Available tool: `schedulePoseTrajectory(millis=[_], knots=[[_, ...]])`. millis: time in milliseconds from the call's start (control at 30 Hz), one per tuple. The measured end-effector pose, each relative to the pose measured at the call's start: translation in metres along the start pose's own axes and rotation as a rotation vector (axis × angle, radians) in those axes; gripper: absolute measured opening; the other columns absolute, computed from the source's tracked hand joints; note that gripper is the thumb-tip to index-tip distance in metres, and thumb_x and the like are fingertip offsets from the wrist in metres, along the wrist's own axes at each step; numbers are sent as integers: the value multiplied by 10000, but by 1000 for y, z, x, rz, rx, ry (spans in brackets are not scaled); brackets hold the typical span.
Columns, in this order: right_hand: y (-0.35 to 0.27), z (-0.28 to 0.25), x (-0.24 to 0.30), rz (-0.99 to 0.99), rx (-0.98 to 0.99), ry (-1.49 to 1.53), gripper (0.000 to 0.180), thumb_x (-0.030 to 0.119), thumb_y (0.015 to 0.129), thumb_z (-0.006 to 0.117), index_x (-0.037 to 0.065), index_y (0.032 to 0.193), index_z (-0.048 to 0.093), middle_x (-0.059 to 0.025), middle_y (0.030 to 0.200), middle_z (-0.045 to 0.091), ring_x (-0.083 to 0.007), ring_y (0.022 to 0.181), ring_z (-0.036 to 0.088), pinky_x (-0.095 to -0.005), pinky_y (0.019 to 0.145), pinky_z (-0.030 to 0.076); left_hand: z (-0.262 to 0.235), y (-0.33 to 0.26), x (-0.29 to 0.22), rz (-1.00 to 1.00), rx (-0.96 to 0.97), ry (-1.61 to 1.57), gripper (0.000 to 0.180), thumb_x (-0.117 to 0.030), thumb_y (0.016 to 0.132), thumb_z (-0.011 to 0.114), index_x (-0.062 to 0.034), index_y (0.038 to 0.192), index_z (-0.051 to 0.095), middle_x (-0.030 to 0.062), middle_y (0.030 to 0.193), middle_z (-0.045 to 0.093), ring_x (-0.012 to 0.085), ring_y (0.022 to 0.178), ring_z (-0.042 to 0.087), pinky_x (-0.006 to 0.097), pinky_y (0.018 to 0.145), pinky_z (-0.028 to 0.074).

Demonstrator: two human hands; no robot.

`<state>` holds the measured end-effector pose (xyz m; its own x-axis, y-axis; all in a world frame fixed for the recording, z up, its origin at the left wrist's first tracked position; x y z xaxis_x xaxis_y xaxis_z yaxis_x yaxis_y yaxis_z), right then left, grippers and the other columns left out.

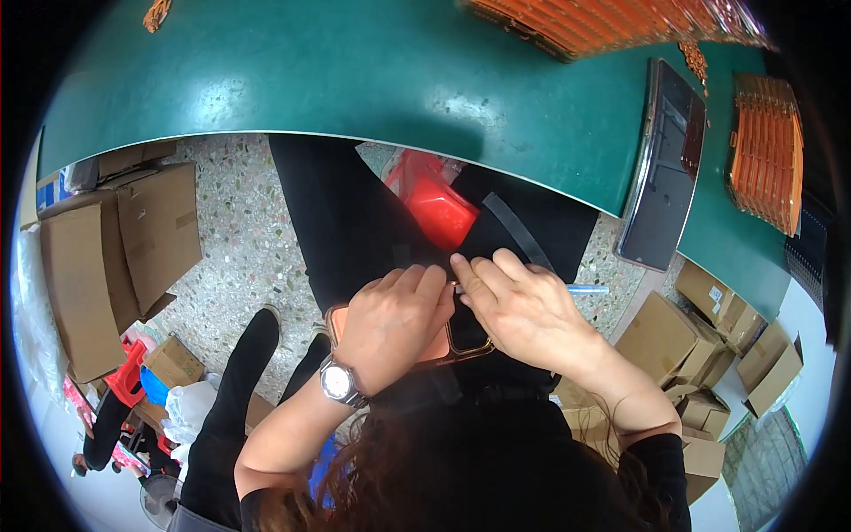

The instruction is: Assembling magnetic phone cases by manually placing components into transparent orange shells.

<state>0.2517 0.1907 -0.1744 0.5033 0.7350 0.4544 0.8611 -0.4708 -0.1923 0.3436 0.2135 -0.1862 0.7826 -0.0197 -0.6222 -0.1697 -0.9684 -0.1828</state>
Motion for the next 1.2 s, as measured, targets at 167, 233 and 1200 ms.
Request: schedulePoseTrajectory(millis=[167,233,1200], knots=[[5,0,0,17,4,9,405,145,918,711,-74,1257,679,-61,980,646,-198,897,620,-312,657,572,1,1,0,6,4,4,172,-139,904,738,-71,856,587,81,772,632,273,732,676,395,655,559],[8,0,-2,41,-5,40,354,140,921,709,-60,1213,694,-62,953,642,-204,888,626,-320,654,570,0,1,-1,8,-2,9,177,-139,907,737,-72,852,583,83,770,627,276,729,672,393,654,558],[163,-149,17,219,-417,132,515,72,973,657,-70,1444,507,-222,1081,643,-397,829,706,-492,734,588,-11,-8,45,-184,-9,-320,128,-183,961,647,-72,1024,645,151,865,691,365,804,710,468,696,575]])
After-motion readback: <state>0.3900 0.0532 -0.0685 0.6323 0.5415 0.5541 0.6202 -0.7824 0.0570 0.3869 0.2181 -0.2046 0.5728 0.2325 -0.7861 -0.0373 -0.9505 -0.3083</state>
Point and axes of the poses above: each hand's wrist, its own y-axis towards the middle knuckle, its own z-axis out of the palm, x = y × z, the point moved 10 cm from there along y, towards the middle knuckle
